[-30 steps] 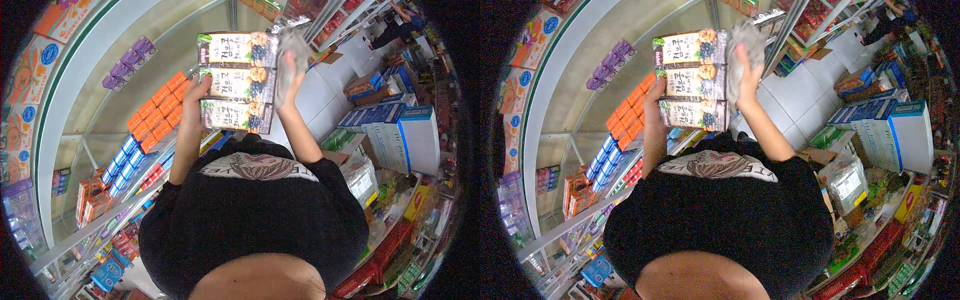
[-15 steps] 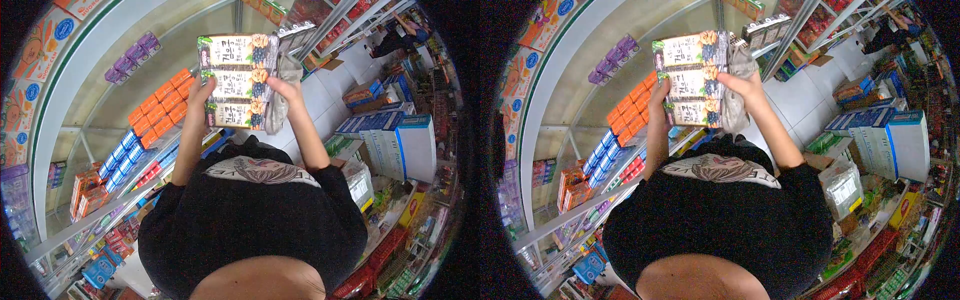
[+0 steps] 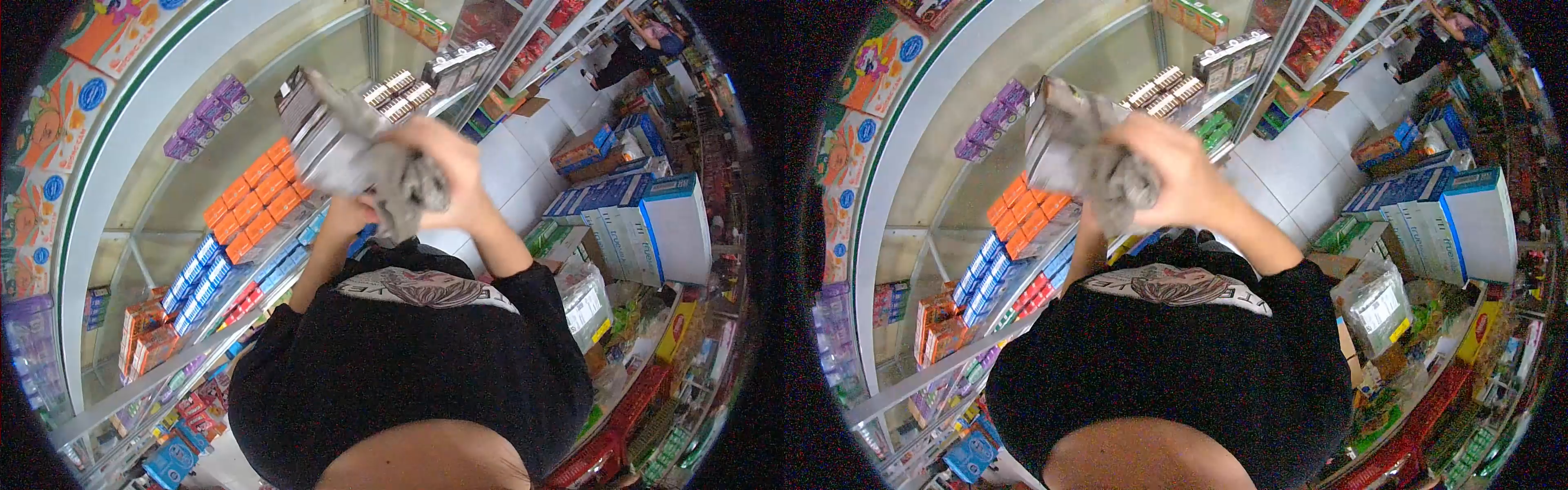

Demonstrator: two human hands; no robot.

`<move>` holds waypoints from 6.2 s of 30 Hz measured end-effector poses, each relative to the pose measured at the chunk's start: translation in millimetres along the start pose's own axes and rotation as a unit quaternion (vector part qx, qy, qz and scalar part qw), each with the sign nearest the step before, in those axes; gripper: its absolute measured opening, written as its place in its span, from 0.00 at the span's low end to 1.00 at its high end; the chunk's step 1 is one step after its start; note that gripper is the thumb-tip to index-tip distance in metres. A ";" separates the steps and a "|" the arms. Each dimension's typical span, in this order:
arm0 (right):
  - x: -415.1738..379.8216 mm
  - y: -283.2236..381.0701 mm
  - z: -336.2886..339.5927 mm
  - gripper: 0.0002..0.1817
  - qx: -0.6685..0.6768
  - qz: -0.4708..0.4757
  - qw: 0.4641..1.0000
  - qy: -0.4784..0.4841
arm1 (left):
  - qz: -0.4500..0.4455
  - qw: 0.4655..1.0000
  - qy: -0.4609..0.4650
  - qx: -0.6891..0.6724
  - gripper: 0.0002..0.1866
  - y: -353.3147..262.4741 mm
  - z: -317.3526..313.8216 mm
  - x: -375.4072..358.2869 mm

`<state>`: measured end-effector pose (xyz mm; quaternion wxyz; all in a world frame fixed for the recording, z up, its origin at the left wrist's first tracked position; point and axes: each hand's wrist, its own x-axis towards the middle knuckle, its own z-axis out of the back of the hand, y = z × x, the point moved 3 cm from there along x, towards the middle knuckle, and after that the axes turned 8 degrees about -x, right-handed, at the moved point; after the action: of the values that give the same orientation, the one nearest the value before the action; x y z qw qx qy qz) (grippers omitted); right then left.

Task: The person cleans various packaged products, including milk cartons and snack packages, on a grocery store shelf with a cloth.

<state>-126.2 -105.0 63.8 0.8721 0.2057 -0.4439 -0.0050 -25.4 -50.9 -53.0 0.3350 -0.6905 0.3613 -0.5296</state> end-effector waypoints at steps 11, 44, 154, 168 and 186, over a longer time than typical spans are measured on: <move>27.9 -43.3 -14.3 0.14 -0.196 -0.083 0.957 -0.196 | 0.072 0.994 -0.081 -0.018 0.31 13.6 19.4 16.5; -69.0 -50.5 -36.6 0.15 0.242 -0.361 0.884 -0.175 | 0.261 0.937 -0.219 -0.074 0.29 -8.8 16.9 13.1; -268.0 -100.1 -24.3 0.14 0.236 -0.626 0.636 -0.384 | 0.378 0.767 0.264 0.446 0.33 47.8 158.7 210.0; -241.0 -108.3 -72.4 0.10 0.268 -0.626 0.693 -0.237 | 0.284 0.802 0.115 0.512 0.33 -54.5 257.6 133.9; -95.2 -38.7 -128.1 0.11 0.358 -0.421 0.829 -0.084 | 0.232 0.921 -0.239 0.201 0.30 -168.3 158.5 -52.3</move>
<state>-77.7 -76.8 -90.5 0.6101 0.6696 -0.3561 -0.2296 143.8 93.0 29.7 0.6564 -0.6118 0.3067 -0.3174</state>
